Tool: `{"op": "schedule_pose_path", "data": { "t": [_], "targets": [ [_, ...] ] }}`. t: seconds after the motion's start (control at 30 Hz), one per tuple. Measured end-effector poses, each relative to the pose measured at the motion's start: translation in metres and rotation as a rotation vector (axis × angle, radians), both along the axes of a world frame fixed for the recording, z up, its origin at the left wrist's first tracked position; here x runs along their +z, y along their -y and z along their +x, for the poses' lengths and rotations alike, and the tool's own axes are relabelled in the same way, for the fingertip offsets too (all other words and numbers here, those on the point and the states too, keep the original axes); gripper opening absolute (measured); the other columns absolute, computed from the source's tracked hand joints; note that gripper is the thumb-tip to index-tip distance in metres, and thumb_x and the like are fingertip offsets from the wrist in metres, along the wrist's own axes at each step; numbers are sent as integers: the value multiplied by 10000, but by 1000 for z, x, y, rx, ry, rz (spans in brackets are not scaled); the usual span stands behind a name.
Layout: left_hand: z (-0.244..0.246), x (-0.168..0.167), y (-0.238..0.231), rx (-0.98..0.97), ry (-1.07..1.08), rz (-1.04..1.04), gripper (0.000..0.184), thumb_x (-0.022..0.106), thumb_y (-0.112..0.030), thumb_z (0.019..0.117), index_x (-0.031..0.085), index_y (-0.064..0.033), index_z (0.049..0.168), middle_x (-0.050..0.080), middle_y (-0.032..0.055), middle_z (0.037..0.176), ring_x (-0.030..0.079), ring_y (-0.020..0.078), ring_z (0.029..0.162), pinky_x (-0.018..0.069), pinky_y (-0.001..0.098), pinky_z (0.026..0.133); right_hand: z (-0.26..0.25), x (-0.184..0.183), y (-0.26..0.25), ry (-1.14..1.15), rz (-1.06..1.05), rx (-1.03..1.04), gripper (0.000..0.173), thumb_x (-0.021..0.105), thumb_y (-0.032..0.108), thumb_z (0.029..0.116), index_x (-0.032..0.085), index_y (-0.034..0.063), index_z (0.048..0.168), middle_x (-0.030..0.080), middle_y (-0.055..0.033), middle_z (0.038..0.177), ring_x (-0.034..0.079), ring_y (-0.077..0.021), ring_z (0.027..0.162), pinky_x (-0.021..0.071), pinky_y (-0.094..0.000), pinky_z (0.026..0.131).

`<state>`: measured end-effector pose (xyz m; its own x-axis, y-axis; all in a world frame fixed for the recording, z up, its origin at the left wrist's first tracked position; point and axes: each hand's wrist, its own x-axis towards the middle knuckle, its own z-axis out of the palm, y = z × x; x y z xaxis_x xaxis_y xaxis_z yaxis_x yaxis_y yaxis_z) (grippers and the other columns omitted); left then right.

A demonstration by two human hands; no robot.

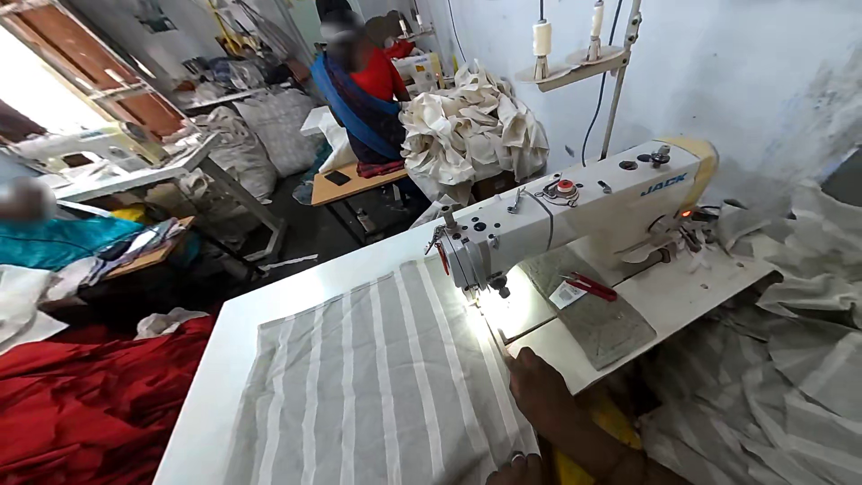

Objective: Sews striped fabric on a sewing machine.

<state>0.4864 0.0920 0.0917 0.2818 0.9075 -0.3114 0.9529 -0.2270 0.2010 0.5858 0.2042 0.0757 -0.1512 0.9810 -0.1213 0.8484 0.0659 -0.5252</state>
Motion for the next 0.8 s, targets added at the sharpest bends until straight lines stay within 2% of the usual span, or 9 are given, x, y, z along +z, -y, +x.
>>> {"op": "schedule_pose_path", "data": {
  "t": [0.1,0.17,0.27,0.33,0.43,0.63,0.73,0.77,0.8],
  "targets": [
    [-1,-10,-4,-20,47,189,216,588,-93,914,763,-4,1003,724,198,1081,695,393,1030,577,517,781,-2,-7,4,-10,81,-27,369,495,80,1006,681,43,1323,666,-203,1177,695,-328,1027,589,-422,846],
    [-2,-16,-9,-31,65,371,171,627,-107,875,783,-51,912,727,160,1005,696,363,960,558,485,708,-4,-9,3,-2,101,-33,367,495,81,1005,686,46,1316,668,-197,1163,695,-320,1023,590,-410,836],
    [0,-18,-17,-8,80,447,176,633,-164,866,786,-77,868,731,123,946,702,327,912,550,469,696,-4,-11,3,-5,118,-35,366,497,87,1003,694,52,1310,674,-195,1153,697,-317,1023,589,-406,836],
    [3,-17,-21,20,79,425,197,623,-181,879,775,-56,865,731,124,907,713,317,884,559,466,706,-2,-15,2,-21,153,-32,354,509,94,994,712,49,1281,683,-192,1119,705,-316,989,593,-407,812],
    [7,-4,-27,55,49,206,274,576,-203,943,753,-4,1004,740,175,981,724,349,959,573,502,809,1,-14,-1,-41,139,-5,353,505,102,996,716,53,1274,683,-189,1117,703,-318,984,590,-416,822],
    [2,10,-70,94,44,-62,385,479,-312,1023,721,-51,1171,726,173,1110,702,351,1070,552,547,880,3,6,-29,-24,-72,56,387,457,158,1039,663,76,1356,629,-197,1315,655,-339,1152,536,-471,966],
    [-8,1,-91,59,110,15,395,432,-307,1038,721,-60,1146,727,160,1080,708,331,1048,555,522,860,0,7,-53,-9,-61,71,351,473,206,1048,704,79,1280,645,-193,1249,661,-345,1109,530,-506,937],
    [-14,-1,-93,35,178,46,379,440,-290,1034,719,-49,1124,724,161,1062,706,331,1039,556,515,864,0,5,-59,-40,-53,54,348,498,212,1037,700,76,1286,658,-186,1220,664,-339,1097,530,-503,931],
    [-23,3,-91,6,264,18,364,451,-278,1041,705,-40,1147,708,162,1092,681,336,1080,535,517,923,0,3,-62,-109,-73,27,395,539,205,1012,650,62,1363,661,-180,1214,659,-328,1099,523,-492,948]
  ]
}}
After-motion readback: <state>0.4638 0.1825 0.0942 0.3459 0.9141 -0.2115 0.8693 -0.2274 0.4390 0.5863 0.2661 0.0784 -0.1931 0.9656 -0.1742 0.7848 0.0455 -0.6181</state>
